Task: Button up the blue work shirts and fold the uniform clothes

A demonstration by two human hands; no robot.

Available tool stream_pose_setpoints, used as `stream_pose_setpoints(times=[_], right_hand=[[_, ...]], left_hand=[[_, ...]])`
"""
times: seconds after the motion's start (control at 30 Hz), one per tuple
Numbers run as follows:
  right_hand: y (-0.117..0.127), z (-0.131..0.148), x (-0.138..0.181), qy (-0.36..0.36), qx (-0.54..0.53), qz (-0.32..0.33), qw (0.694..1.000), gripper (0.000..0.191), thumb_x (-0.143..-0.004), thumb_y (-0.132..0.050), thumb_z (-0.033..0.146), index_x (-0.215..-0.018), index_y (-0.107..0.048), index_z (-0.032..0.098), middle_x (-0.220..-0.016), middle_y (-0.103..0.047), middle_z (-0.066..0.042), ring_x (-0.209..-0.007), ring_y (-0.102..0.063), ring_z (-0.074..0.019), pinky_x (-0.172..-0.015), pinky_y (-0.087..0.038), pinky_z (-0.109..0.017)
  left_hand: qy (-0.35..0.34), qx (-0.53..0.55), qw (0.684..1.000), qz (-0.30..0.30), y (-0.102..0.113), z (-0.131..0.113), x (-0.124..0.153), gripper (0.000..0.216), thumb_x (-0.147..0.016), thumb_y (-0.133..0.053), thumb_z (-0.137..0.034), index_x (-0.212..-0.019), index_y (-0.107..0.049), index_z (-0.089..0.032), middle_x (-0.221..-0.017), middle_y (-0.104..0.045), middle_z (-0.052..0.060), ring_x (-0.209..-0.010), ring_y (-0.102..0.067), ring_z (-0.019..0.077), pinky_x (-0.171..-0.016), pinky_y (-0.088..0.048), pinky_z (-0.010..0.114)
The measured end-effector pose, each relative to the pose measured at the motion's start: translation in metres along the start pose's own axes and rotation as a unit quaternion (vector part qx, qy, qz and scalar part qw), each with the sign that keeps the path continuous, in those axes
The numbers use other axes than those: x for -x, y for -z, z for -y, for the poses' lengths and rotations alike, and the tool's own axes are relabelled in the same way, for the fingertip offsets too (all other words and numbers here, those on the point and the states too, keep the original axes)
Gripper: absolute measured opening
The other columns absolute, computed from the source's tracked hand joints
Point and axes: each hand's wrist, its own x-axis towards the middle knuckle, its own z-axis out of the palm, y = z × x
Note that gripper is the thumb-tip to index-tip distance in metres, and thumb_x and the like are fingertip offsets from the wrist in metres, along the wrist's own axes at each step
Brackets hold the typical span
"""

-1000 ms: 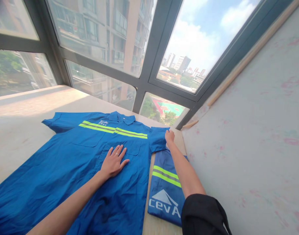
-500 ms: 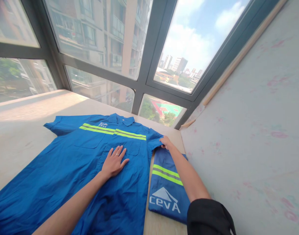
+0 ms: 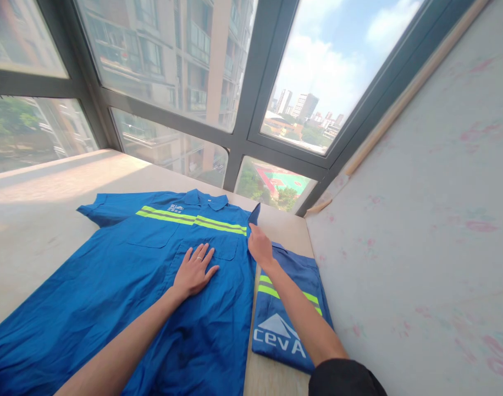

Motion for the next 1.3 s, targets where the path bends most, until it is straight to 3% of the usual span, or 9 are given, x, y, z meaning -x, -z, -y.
stream_pose_setpoints(times=[0.07,0.17,0.3,0.5,0.7,0.83,0.97,1.13,1.3], right_hand=[[-0.013,0.015,0.008,0.122,0.019,0.093,0.988,0.051,-0.095,-0.042,0.024,-0.147,-0.042,0.018,-0.147,-0.049,-0.012,-0.131,-0.051,-0.024,-0.106,-0.046,-0.038],[-0.029,0.031,0.017,0.193,0.059,0.156,0.967,0.061,-0.095,-0.05,0.036,-0.151,-0.033,0.019,-0.149,-0.044,-0.014,-0.13,-0.051,-0.0255,-0.101,-0.05,-0.038],[-0.038,0.03,0.022,0.201,0.131,0.157,0.958,0.065,-0.09,-0.057,0.032,-0.149,-0.037,0.013,-0.144,-0.047,-0.019,-0.132,-0.046,-0.0298,-0.107,-0.043,-0.045],[-0.032,-0.001,0.027,0.17,0.15,0.169,0.959,0.073,-0.081,-0.057,0.021,-0.15,-0.037,0.012,-0.153,-0.036,-0.02,-0.138,-0.038,-0.0322,-0.111,-0.038,-0.047],[-0.021,-0.02,0.033,0.119,0.155,0.126,0.973,0.048,-0.086,-0.048,0.011,-0.133,-0.056,0.015,-0.131,-0.057,-0.014,-0.121,-0.053,-0.0235,-0.103,-0.045,-0.037],[-0.023,-0.021,0.039,0.13,0.168,0.094,0.973,0.034,-0.088,-0.047,0.007,-0.114,-0.065,0.018,-0.109,-0.063,-0.01,-0.105,-0.058,-0.0217,-0.093,-0.049,-0.033],[-0.032,-0.02,0.041,0.115,0.176,0.075,0.975,0.03,-0.087,-0.048,0.005,-0.107,-0.067,0.018,-0.102,-0.064,-0.009,-0.099,-0.059,-0.0224,-0.088,-0.049,-0.032],[-0.042,-0.02,0.04,0.091,0.163,0.053,0.981,0.035,-0.083,-0.049,0.002,-0.107,-0.066,0.02,-0.096,-0.064,-0.008,-0.094,-0.059,-0.0232,-0.083,-0.049,-0.032],[-0.046,-0.024,0.044,0.069,0.106,0.043,0.991,0.041,-0.079,-0.048,0.0,-0.111,-0.064,0.02,-0.095,-0.064,-0.007,-0.093,-0.059,-0.024,-0.083,-0.05,-0.033]], left_hand=[[-0.001,-0.003,1.0,-0.004,0.0,0.0,0.0,0.067,-0.097,-0.027,-0.059,-0.15,-0.041,-0.02,-0.158,-0.034,0.01,-0.148,-0.026,0.0281,-0.121,-0.015,0.051],[-0.002,-0.003,1.0,-0.009,-0.001,0.0,0.001,0.066,-0.097,-0.027,-0.059,-0.149,-0.042,-0.02,-0.157,-0.035,0.011,-0.148,-0.027,0.0283,-0.121,-0.015,0.051],[-0.004,0.002,1.0,-0.014,-0.002,0.0,0.001,0.066,-0.097,-0.028,-0.058,-0.149,-0.043,-0.02,-0.157,-0.036,0.011,-0.147,-0.028,0.0283,-0.121,-0.015,0.051],[-0.003,0.006,1.0,-0.011,-0.001,0.0,0.001,0.066,-0.098,-0.028,-0.058,-0.149,-0.042,-0.019,-0.157,-0.035,0.012,-0.147,-0.028,0.0295,-0.121,-0.014,0.052],[-0.005,-0.012,1.0,-0.002,0.014,-0.008,-0.006,0.062,-0.098,-0.028,-0.056,-0.14,-0.053,-0.017,-0.148,-0.049,0.017,-0.139,-0.04,0.0316,-0.115,-0.026,0.053],[0.082,-0.001,0.996,0.033,0.041,-0.02,-0.05,0.063,-0.098,-0.026,-0.056,-0.103,-0.073,-0.014,-0.112,-0.069,0.019,-0.111,-0.061,0.0338,-0.092,-0.046,0.049],[0.086,0.031,0.996,0.018,0.055,-0.03,-0.119,0.044,-0.097,-0.038,-0.042,-0.105,-0.07,-0.012,-0.112,-0.067,0.02,-0.112,-0.06,0.0342,-0.092,-0.047,0.047],[0.04,0.073,0.996,0.014,0.036,-0.046,-0.203,0.041,-0.095,-0.044,-0.04,-0.12,-0.063,-0.014,-0.121,-0.066,0.015,-0.115,-0.06,0.0258,-0.094,-0.047,0.033],[0.048,0.099,0.992,0.06,0.005,-0.061,-0.262,0.051,-0.089,-0.051,-0.054,-0.116,-0.064,-0.013,-0.119,-0.069,0.017,-0.116,-0.061,0.0278,-0.091,-0.048,0.032]])
